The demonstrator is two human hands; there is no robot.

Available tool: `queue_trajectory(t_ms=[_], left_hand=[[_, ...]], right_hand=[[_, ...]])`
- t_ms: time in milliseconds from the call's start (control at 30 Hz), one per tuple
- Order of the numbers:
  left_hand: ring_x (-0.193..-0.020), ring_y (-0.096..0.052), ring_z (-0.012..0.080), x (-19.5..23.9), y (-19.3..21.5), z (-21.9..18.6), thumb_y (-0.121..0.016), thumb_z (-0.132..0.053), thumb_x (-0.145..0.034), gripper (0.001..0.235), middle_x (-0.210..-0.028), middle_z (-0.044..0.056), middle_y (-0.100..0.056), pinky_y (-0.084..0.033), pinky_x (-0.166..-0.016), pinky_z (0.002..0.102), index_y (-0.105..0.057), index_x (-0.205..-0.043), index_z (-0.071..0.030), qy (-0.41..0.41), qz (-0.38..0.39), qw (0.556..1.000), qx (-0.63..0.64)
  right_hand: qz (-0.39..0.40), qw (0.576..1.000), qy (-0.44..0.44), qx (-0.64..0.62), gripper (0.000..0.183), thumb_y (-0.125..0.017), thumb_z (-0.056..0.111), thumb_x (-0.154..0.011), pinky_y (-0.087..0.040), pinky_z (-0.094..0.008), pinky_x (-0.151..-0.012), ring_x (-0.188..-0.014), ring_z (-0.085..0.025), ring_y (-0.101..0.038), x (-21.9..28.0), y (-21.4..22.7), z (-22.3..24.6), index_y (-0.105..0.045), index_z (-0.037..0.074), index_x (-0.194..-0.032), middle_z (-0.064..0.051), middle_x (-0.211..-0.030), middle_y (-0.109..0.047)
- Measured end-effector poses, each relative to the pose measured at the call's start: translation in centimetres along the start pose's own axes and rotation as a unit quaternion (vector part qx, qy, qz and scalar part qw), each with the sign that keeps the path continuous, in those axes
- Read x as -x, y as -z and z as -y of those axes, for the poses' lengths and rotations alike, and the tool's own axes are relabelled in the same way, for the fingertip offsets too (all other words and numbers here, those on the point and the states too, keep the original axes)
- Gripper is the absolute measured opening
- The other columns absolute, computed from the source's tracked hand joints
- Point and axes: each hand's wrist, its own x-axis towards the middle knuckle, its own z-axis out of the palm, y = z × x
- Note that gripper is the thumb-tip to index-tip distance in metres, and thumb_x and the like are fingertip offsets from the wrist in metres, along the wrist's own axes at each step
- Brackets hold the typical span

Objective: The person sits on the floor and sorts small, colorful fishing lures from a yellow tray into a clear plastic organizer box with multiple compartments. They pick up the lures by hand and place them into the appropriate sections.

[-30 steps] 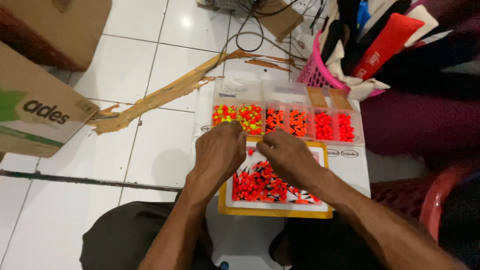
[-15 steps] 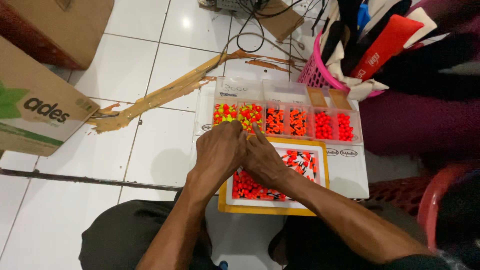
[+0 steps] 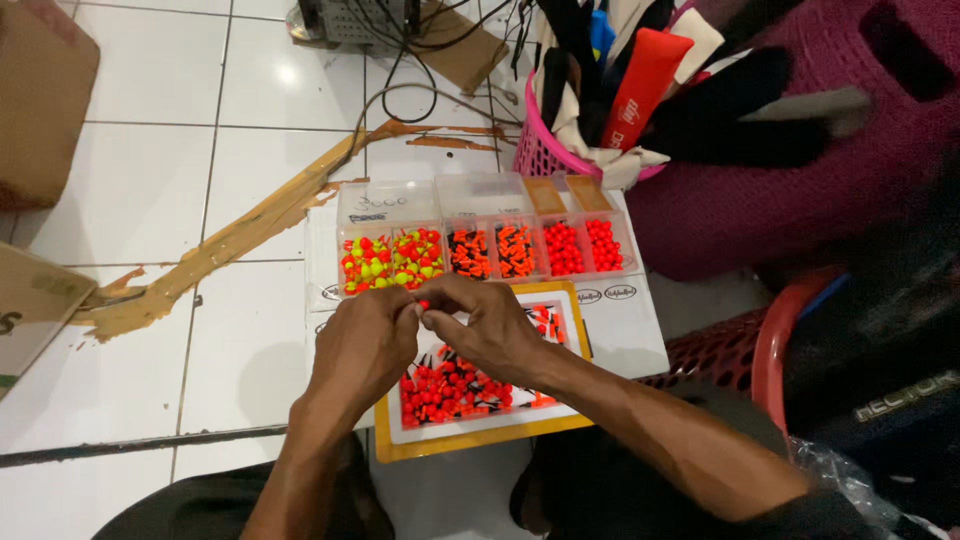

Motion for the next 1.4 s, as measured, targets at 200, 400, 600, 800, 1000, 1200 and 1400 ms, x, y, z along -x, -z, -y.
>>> queue_trajectory(t_ms=[200,400,600,800,1000,1200,1400], left_hand=[[-0.092,-0.07,0.0491,0.1,-0.5,0.1,-0.049,-0.029,-0.097,0.033,-0.078,0.023,-0.071,-0.054,-0.087,0.06,-0.075,-0.094,-0.009,-0.011,0.017,0.999,0.04],[-0.096,-0.07,0.0475,0.5,-0.1,-0.2,-0.049,-0.031,-0.097,0.032,-0.083,0.021,-0.072,-0.052,-0.092,0.06,-0.075,-0.098,-0.013,0.008,0.009,1.0,0.012],[-0.096,-0.071,0.0469,0.6,-0.2,-0.6,-0.048,-0.028,-0.099,0.032,-0.086,0.023,-0.072,-0.052,-0.091,0.061,-0.075,-0.105,-0.01,-0.002,0.013,1.0,0.0],[-0.099,-0.07,0.0491,0.7,0.2,-0.6,-0.047,-0.028,-0.099,0.033,-0.088,0.025,-0.071,-0.053,-0.091,0.062,-0.073,-0.104,-0.009,-0.009,0.013,1.0,-0.021],[-0.103,-0.068,0.0506,0.3,0.2,-0.3,-0.046,-0.035,-0.1,0.035,-0.091,0.024,-0.071,-0.051,-0.091,0.065,-0.071,-0.106,-0.011,0.0,-0.001,0.999,-0.036],[-0.1,-0.07,0.049,0.1,-0.2,0.4,-0.045,-0.03,-0.099,0.037,-0.094,0.025,-0.07,-0.054,-0.087,0.063,-0.071,-0.108,-0.006,-0.04,-0.044,0.998,-0.029],[-0.099,-0.07,0.0489,-0.1,-0.5,1.1,-0.045,-0.034,-0.098,0.04,-0.095,0.024,-0.07,-0.055,-0.085,0.064,-0.072,-0.108,-0.006,-0.046,-0.049,0.997,-0.033]], right_hand=[[0.011,0.994,0.036,0.101,0.017,-0.066,0.0,-0.091,-0.058,-0.046,-0.075,-0.081,-0.038,-0.073,-1.1,4.0,-2.0,-0.073,0.007,-0.105,-0.019,-0.084,-0.072],[0.003,0.926,-0.137,0.352,0.016,-0.065,0.01,-0.09,-0.051,-0.059,-0.086,-0.098,-0.049,-0.068,-2.4,13.1,-2.4,-0.069,0.008,-0.105,-0.024,-0.094,-0.072],[0.041,0.855,-0.244,0.456,0.017,-0.06,0.02,-0.092,-0.055,-0.055,-0.089,-0.101,-0.046,-0.071,-2.8,15.6,-7.6,-0.074,0.018,-0.103,-0.019,-0.099,-0.075],[0.05,0.832,-0.204,0.513,0.023,-0.061,0.022,-0.089,-0.056,-0.059,-0.084,-0.095,-0.049,-0.071,-3.2,17.6,-12.7,-0.073,0.012,-0.105,-0.022,-0.1,-0.07],[-0.007,0.849,-0.061,0.524,0.016,-0.053,0.026,-0.1,-0.056,-0.059,-0.074,-0.09,-0.047,-0.069,-2.4,14.3,-7.6,-0.066,0.017,-0.1,-0.013,-0.101,-0.063],[0.083,0.832,0.274,0.475,0.012,-0.05,0.01,-0.094,-0.056,-0.043,-0.075,-0.082,-0.031,-0.064,0.6,3.4,-5.8,-0.06,0.016,-0.096,-0.006,-0.091,-0.055],[0.088,0.766,0.399,0.496,0.006,-0.06,0.005,-0.091,-0.046,-0.059,-0.104,-0.079,-0.038,-0.059,0.0,-1.1,-6.9,-0.061,0.002,-0.095,-0.018,-0.091,-0.052]])
